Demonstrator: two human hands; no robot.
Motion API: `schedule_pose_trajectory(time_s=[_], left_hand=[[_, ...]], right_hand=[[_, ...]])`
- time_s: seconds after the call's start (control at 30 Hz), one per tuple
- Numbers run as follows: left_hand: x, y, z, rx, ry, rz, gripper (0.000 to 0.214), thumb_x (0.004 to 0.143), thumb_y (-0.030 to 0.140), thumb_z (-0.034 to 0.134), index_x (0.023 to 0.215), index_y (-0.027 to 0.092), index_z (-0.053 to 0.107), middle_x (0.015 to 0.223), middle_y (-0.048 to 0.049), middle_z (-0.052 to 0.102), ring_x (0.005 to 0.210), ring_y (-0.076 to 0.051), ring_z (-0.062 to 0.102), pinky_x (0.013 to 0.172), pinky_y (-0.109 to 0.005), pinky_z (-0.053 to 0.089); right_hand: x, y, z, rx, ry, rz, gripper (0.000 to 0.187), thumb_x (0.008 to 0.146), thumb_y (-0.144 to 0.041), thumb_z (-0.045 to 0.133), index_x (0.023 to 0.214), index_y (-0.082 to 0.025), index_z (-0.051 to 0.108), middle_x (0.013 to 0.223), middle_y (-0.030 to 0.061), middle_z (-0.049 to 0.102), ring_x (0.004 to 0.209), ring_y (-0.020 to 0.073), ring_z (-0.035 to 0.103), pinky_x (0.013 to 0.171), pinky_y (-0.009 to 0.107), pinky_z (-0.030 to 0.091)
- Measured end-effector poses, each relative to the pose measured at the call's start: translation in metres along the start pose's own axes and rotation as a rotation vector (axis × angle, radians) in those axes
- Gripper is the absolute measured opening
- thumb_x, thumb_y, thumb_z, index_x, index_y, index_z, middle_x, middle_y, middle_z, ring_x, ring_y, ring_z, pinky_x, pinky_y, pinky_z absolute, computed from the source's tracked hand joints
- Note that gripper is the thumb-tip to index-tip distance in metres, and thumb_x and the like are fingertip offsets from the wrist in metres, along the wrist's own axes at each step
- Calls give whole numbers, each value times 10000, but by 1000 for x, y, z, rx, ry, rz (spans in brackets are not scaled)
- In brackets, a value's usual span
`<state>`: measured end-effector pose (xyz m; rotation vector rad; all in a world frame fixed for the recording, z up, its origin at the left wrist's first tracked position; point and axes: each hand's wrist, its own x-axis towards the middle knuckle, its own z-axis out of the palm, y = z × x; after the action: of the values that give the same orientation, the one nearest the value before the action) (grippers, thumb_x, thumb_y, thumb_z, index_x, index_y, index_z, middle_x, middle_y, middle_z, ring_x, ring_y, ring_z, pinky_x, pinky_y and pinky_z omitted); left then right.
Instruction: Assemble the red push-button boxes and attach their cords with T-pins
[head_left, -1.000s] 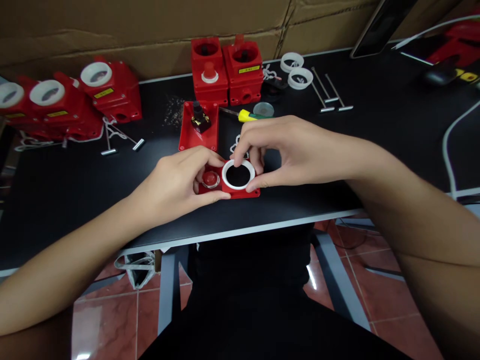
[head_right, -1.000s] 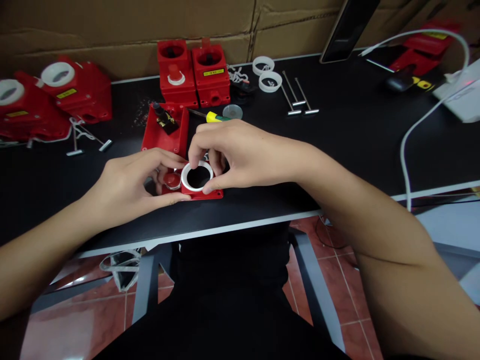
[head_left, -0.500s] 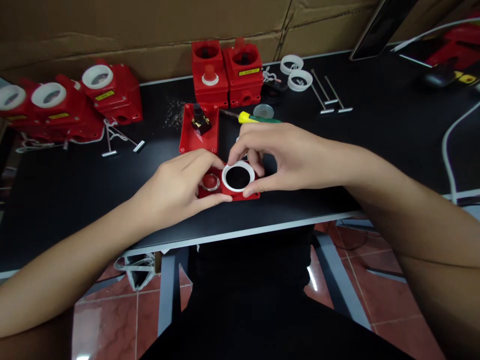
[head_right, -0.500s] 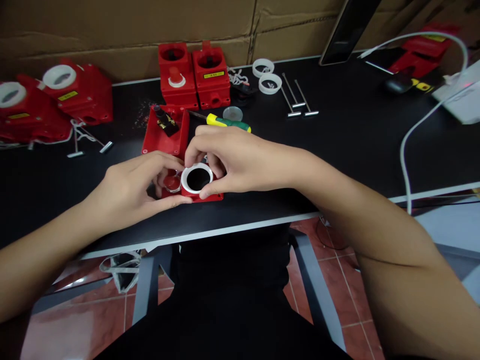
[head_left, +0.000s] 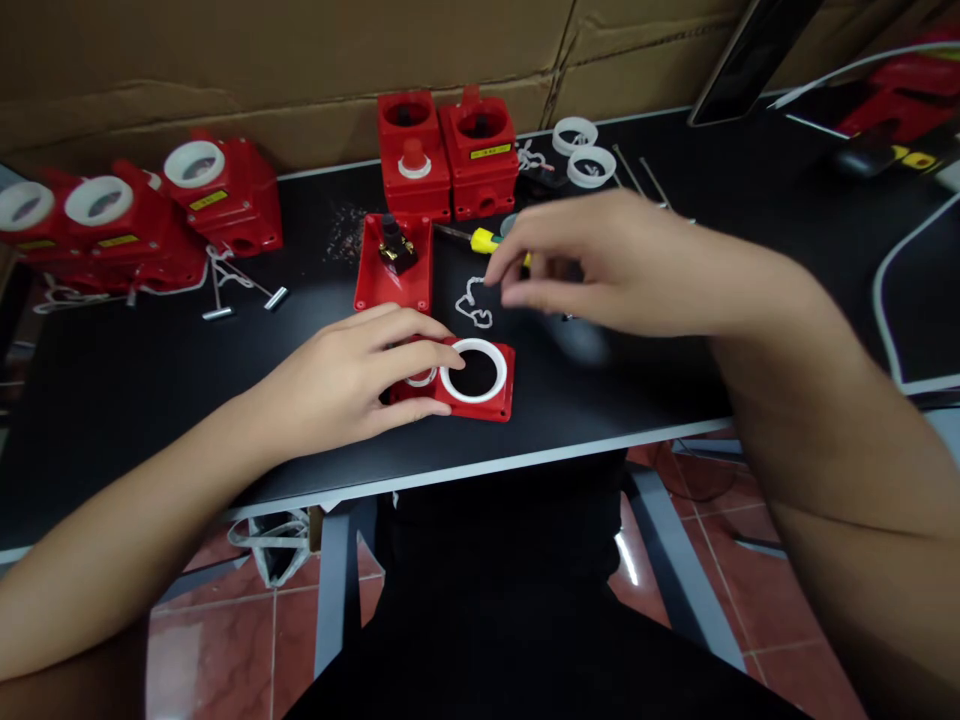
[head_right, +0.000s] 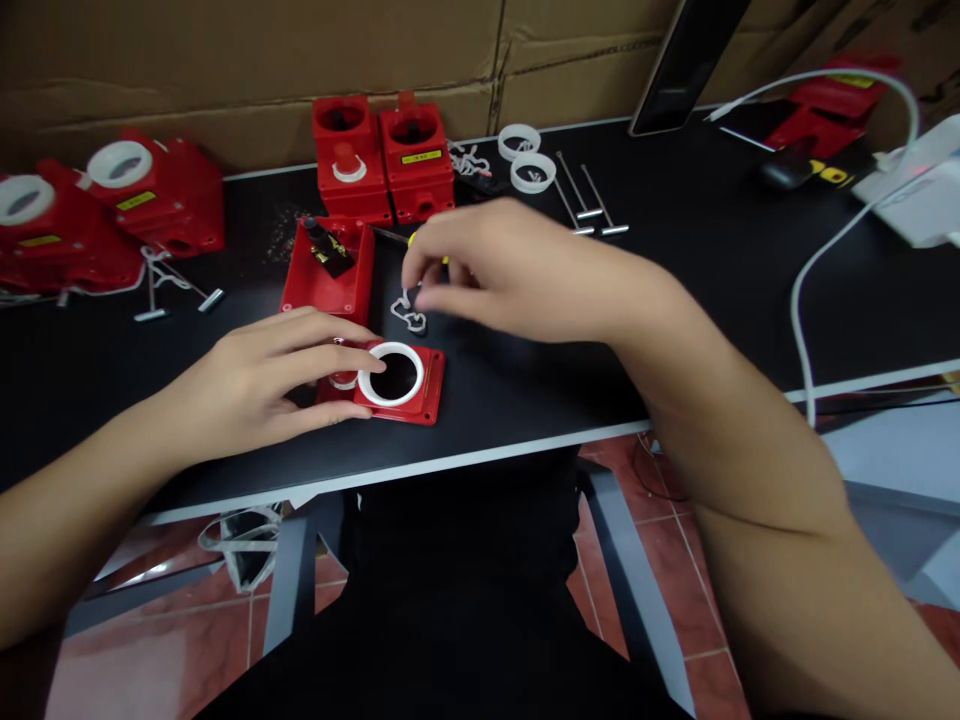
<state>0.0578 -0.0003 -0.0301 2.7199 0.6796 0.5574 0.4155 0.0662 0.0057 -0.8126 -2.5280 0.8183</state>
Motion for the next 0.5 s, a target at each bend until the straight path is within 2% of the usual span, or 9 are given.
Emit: schedule_pose_trajectory(time_s=[0.07, 0.13, 0.23, 0.37, 0.5], left_hand=[[1, -2, -2, -35, -25, 6, 320, 1332, 507, 771, 1519, 269, 873, 1515, -161, 896, 1326, -333, 897, 1225, -469, 716], [2, -4, -4, -54, -36, -6, 330, 1322, 547, 777, 1487, 281, 882, 1498, -158, 894, 1312, -334, 894, 1214, -472, 722], [2, -5, -3, -47, -45, -31, 352, 1304, 588, 775, 1454, 289, 887, 1484, -161, 877, 1313, -346, 877, 1173, -476, 728], [3, -3, -2, 9, -1, 20, 224, 1291, 447, 783, 1387, 268, 877, 1507, -168, 832, 1092, -286, 819, 1003, -446, 713], [4, -3, -3, 7, 15, 52, 170, 1289, 405, 783, 1342, 272, 874, 1480, -153, 810, 1009, -265, 764, 915, -442, 684]], right_hand=[[-1, 8, -7, -168, 171, 22, 135, 1196, -416, 819, 1222, -332, 923, 1151, 66, 860, 956, 283, 724, 878, 481, 566], [-1, 16, -13, -273, 247, 5, 93, 1161, -346, 837, 1173, -326, 927, 1157, 80, 838, 945, 274, 685, 884, 490, 552], [0, 24, -18, -321, 276, -16, 82, 1145, -297, 838, 1145, -303, 920, 1155, 86, 826, 923, 251, 662, 867, 481, 551], [1, 22, -19, -338, 308, 36, 71, 1126, -358, 869, 1078, -306, 882, 1147, 78, 859, 854, 237, 668, 881, 493, 578], [3, 8, -16, -359, 308, 175, 105, 1095, -317, 845, 996, -352, 832, 1142, 73, 885, 931, 335, 784, 972, 571, 643]])
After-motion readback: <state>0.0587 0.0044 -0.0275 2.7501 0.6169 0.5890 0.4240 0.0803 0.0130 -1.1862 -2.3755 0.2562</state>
